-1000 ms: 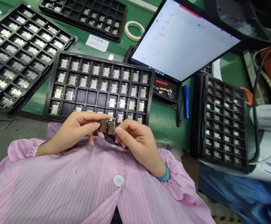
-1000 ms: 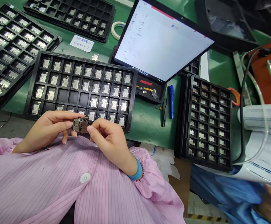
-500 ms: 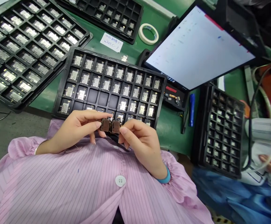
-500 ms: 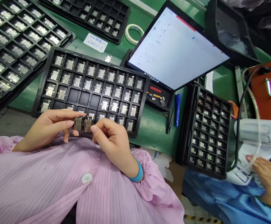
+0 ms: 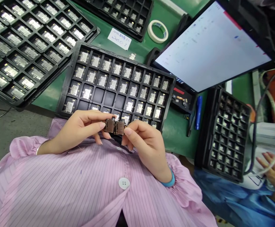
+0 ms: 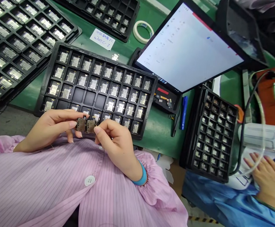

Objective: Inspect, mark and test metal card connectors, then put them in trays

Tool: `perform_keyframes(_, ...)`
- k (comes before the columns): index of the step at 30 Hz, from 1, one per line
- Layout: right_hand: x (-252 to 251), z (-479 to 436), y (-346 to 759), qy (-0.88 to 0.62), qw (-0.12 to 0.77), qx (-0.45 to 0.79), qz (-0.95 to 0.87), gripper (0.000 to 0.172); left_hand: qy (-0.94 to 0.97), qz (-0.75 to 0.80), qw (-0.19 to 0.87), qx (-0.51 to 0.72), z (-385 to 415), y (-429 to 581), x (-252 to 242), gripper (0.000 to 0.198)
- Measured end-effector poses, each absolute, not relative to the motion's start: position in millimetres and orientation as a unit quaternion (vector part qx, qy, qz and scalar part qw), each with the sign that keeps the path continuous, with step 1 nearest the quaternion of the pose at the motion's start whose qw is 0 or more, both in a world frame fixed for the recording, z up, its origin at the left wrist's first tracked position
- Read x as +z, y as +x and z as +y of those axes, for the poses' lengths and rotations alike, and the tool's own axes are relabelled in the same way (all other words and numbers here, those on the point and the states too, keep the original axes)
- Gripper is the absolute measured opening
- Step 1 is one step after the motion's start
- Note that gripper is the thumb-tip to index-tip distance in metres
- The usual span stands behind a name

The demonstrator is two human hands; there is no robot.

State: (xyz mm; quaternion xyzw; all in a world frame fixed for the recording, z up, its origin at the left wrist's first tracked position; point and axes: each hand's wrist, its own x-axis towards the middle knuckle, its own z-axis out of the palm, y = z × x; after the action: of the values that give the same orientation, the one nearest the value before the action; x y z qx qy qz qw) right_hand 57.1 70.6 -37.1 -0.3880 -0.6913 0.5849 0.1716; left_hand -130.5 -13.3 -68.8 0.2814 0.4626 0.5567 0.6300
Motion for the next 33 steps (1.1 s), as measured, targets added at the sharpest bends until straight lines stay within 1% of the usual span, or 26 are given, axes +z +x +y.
perform_keyframes(5, -37, 69, 57, -0.386, 0.163, 0.579, -0.699, 0.027, 0.282, 0.465, 0.638, 0.545, -14, -131, -71, 0.024)
perform_keyframes(8, -35, 71, 55, -0.378, 0.158, 0.572, -0.711, 0.026, 0.308, 0.506, 0.605, 0.532, -16, -137, -68, 0.024)
perform_keyframes(10, -33, 75, 50, -0.386, 0.162, 0.553, -0.721, 0.024, 0.335, 0.571, 0.523, 0.537, -19, -145, -63, 0.024)
perform_keyframes(12, -34, 81, 41, -0.399, 0.172, 0.525, -0.732, 0.024, 0.356, 0.655, 0.393, 0.538, -23, -154, -59, 0.023)
perform_keyframes(14, -38, 89, 26, -0.41, 0.175, 0.497, -0.744, 0.025, 0.374, 0.727, 0.272, 0.508, -26, -161, -59, 0.023)
perform_keyframes(15, -41, 93, 18, -0.415, 0.174, 0.483, -0.751, 0.025, 0.385, 0.752, 0.231, 0.483, -26, -163, -59, 0.023)
perform_keyframes(18, -50, 102, -8, -0.435, 0.159, 0.42, -0.78, 0.024, 0.422, 0.795, 0.175, 0.398, -24, -162, -66, 0.028)
perform_keyframes(21, -56, 104, -29, -0.451, 0.123, 0.333, -0.819, 0.025, 0.44, 0.825, 0.132, 0.329, -20, -156, -72, 0.03)
perform_keyframes(24, -58, 103, -41, -0.458, 0.08, 0.25, -0.849, 0.026, 0.457, 0.836, 0.096, 0.288, -18, -150, -73, 0.029)
perform_keyframes(26, -56, 102, -41, -0.455, 0.073, 0.222, -0.859, 0.028, 0.474, 0.834, 0.085, 0.27, -19, -149, -70, 0.029)
perform_keyframes(29, -47, 106, -23, -0.45, 0.111, 0.226, -0.857, 0.037, 0.495, 0.825, 0.076, 0.261, -24, -151, -67, 0.029)
perform_keyframes(31, -38, 110, 4, -0.462, 0.173, 0.226, -0.84, 0.039, 0.494, 0.824, 0.057, 0.271, -29, -156, -65, 0.03)
perform_keyframes(33, -32, 115, 37, -0.488, 0.254, 0.206, -0.809, 0.035, 0.471, 0.838, 0.021, 0.273, -34, -164, -64, 0.031)
